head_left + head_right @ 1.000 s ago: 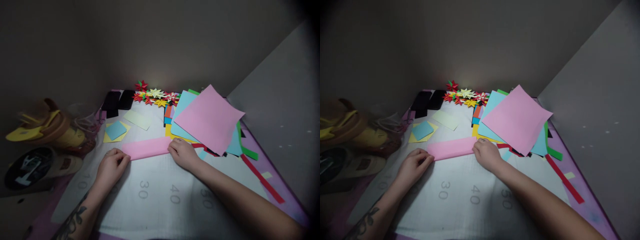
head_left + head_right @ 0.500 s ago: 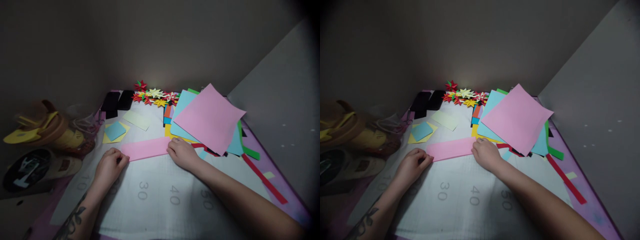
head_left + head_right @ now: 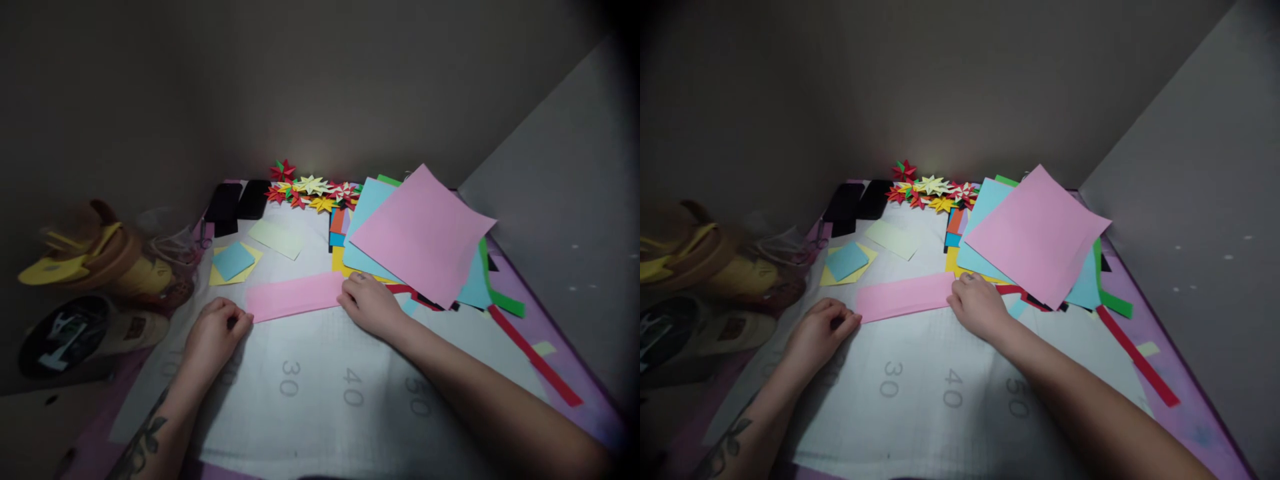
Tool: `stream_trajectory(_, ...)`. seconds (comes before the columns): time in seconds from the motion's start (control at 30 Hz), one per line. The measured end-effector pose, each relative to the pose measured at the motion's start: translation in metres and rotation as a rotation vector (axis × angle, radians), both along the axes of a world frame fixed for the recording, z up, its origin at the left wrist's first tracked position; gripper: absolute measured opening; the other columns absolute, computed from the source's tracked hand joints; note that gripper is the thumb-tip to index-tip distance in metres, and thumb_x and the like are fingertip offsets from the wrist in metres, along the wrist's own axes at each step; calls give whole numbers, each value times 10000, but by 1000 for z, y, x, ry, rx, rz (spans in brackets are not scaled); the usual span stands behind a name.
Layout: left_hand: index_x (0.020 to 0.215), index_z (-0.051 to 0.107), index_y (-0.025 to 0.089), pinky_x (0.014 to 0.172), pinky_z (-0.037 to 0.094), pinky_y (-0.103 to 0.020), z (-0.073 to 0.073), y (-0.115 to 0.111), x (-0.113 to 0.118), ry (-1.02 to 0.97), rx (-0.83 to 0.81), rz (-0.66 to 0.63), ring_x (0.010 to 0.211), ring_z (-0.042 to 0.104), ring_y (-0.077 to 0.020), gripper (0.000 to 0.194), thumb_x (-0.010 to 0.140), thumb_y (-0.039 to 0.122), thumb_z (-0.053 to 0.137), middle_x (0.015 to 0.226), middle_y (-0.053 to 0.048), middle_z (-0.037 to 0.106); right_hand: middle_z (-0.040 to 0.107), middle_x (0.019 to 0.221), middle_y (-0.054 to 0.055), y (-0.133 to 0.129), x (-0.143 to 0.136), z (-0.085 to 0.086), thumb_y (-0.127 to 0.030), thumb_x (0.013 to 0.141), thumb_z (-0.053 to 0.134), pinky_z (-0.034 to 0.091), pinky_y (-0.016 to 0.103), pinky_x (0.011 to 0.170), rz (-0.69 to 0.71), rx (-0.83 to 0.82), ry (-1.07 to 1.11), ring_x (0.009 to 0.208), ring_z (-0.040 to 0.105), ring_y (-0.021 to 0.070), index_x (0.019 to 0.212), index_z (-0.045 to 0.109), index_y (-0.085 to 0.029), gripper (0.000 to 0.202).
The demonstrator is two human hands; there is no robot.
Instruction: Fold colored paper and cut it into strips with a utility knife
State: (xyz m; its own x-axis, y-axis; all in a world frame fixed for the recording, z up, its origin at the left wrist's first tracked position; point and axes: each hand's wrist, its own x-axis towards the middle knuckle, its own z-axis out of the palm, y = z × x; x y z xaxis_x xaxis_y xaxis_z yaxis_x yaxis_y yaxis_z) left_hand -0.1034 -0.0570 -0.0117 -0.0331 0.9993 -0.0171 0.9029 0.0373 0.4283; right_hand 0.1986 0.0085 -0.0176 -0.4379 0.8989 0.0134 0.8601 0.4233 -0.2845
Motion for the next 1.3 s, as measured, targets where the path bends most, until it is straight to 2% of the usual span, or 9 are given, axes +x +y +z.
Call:
stream_trajectory(0.13,681,581,193,727,432,-310,-2,-2,-6,48,36,-29,804,563,-195,224,836,349,539,790,-24,582,574,816,32,0,6,-6,-249,856,527,351,303,683,-63,-10,76,812,509,201,791,508,-204,81)
stream_trajectory(0.23,869,642,198,833,443,-350,-5,1,-8,73,141,-161,963,557,-220,126,847,266,539,975,-62,614,576,816,32,0,11,-10,-241,847,523,353,305,681,-70,3,103,795,507,201,809,498,-206,57)
stream_trajectory(0.37,1238,563,384,1018,327,-497,2,9,-4,184,185,-531,1351,288,-321,536,842,46,433,1461,-44,371,580,832,37,-1,11,-9,-235,846,518,356,307,689,-68,12,94,816,508,205,802,502,-207,54)
stream_trajectory(0.5,1373,364,483,1043,239,-608,13,19,3,290,78,-738,1415,60,-389,748,813,-10,422,1559,0,194,576,840,37,-3,8,-6,-231,851,524,361,305,708,-93,-10,100,839,508,202,787,506,-205,71)
stream_trajectory(0.87,1332,448,447,1069,186,-622,14,24,7,365,-39,-732,1419,100,-358,701,794,0,488,1543,2,243,624,914,88,-11,5,-3,-192,867,503,407,358,780,-47,101,113,898,528,229,838,595,-175,98)
stream_trajectory(0.97,1314,451,479,1080,165,-618,14,24,7,361,-39,-720,1423,113,-327,689,813,8,491,1534,17,267,613,1198,118,-31,-19,4,-195,898,460,352,437,961,169,248,163,1133,476,266,1104,612,-154,259)
stream_trajectory(1.07,1322,442,475,1075,155,-632,15,27,8,387,-61,-726,1422,110,-335,660,824,47,506,1540,3,253,457,1423,114,-48,-51,5,-336,924,456,264,491,1064,398,191,77,1327,319,301,1318,501,-120,451)
stream_trajectory(1.17,1331,434,470,1058,182,-648,19,28,9,411,-59,-743,1415,138,-354,668,820,43,491,1538,-12,262,404,1453,129,-53,-68,1,-455,917,450,245,511,1088,374,43,-26,1374,262,315,1356,464,-81,578)
stream_trajectory(1.3,1312,462,479,1000,236,-689,27,19,7,429,-21,-702,1390,191,-405,712,780,6,484,1497,-25,358,399,1448,124,-52,-46,-7,-409,937,417,231,539,1097,233,-11,-91,1375,283,300,1378,440,-87,546)
